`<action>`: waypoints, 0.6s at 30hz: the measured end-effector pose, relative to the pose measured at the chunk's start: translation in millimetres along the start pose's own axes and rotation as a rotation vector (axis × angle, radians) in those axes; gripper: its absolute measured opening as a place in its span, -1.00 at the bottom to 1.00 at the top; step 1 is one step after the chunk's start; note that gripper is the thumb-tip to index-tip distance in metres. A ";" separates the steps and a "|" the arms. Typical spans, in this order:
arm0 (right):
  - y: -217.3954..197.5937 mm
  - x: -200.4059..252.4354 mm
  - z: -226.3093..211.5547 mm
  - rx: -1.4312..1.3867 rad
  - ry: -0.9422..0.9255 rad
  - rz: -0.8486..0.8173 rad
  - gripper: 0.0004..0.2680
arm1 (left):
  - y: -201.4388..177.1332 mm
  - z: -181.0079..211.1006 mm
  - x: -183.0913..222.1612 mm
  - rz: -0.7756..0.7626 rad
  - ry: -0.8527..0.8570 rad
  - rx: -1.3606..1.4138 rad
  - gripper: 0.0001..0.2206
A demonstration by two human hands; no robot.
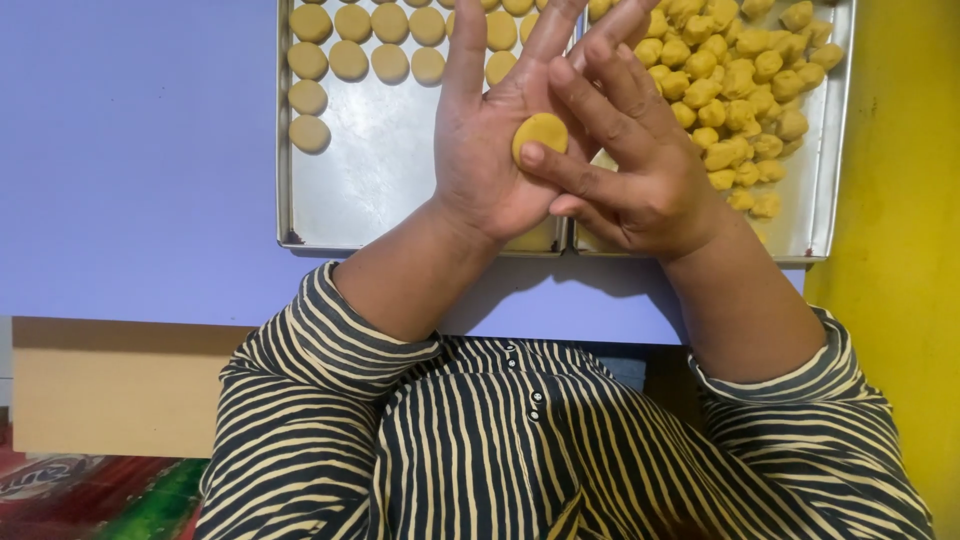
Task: Manually shaping small portions of dough into balls, flattening them into discs, and arranging them on a baking tray.
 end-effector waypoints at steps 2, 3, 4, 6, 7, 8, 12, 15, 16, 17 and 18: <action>0.1 -0.7 -0.1 -0.066 0.020 -0.013 -0.72 | 44.7 6.9 -1.7 0.382 0.005 0.121 -0.14; -1.3 -0.5 -2.6 -0.068 0.019 -0.013 -0.72 | 41.3 6.6 -1.3 0.382 0.006 0.120 -0.14; -3.0 -0.4 -4.2 -0.191 0.065 -0.019 -0.71 | 38.8 6.1 -1.0 0.341 0.001 0.159 -0.14; -5.3 0.5 -5.3 -0.315 0.111 -0.025 -0.70 | 36.5 5.2 -0.7 0.300 -0.005 0.199 -0.14; -5.7 1.0 -5.1 -0.286 0.098 -0.031 -0.71 | 36.5 5.0 -0.9 0.296 -0.008 0.149 -0.14; -6.2 1.6 -4.8 -0.258 0.085 -0.036 -0.73 | 36.5 4.8 -1.0 0.292 -0.011 0.100 -0.13; 5.2 0.6 0.3 -0.079 0.032 -0.016 -0.75 | 43.8 4.9 -0.3 0.386 0.007 0.023 -0.12; 3.3 3.1 -0.2 -0.096 0.044 -0.005 -0.73 | 39.7 6.2 -1.2 0.383 0.003 0.032 -0.13; -0.6 4.3 -0.6 -0.237 0.098 0.000 -0.71 | 40.2 6.1 -1.3 0.369 -0.029 0.016 -0.09; -5.2 5.8 -0.5 -0.377 0.151 0.005 -0.68 | 40.8 5.4 -1.9 0.352 -0.062 0.001 -0.04; -7.2 8.1 2.6 -0.376 0.151 0.005 -0.68 | 42.9 5.2 -3.1 0.351 -0.062 0.001 -0.04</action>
Point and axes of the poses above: each hand's wrist, its own x-axis away from the middle knuckle, its own y-axis out of the palm, z = x × y, the point moved 2 cm from there along -x, towards the middle knuckle, and after that the axes turned 15 degrees about y, right-handed, at the moved point
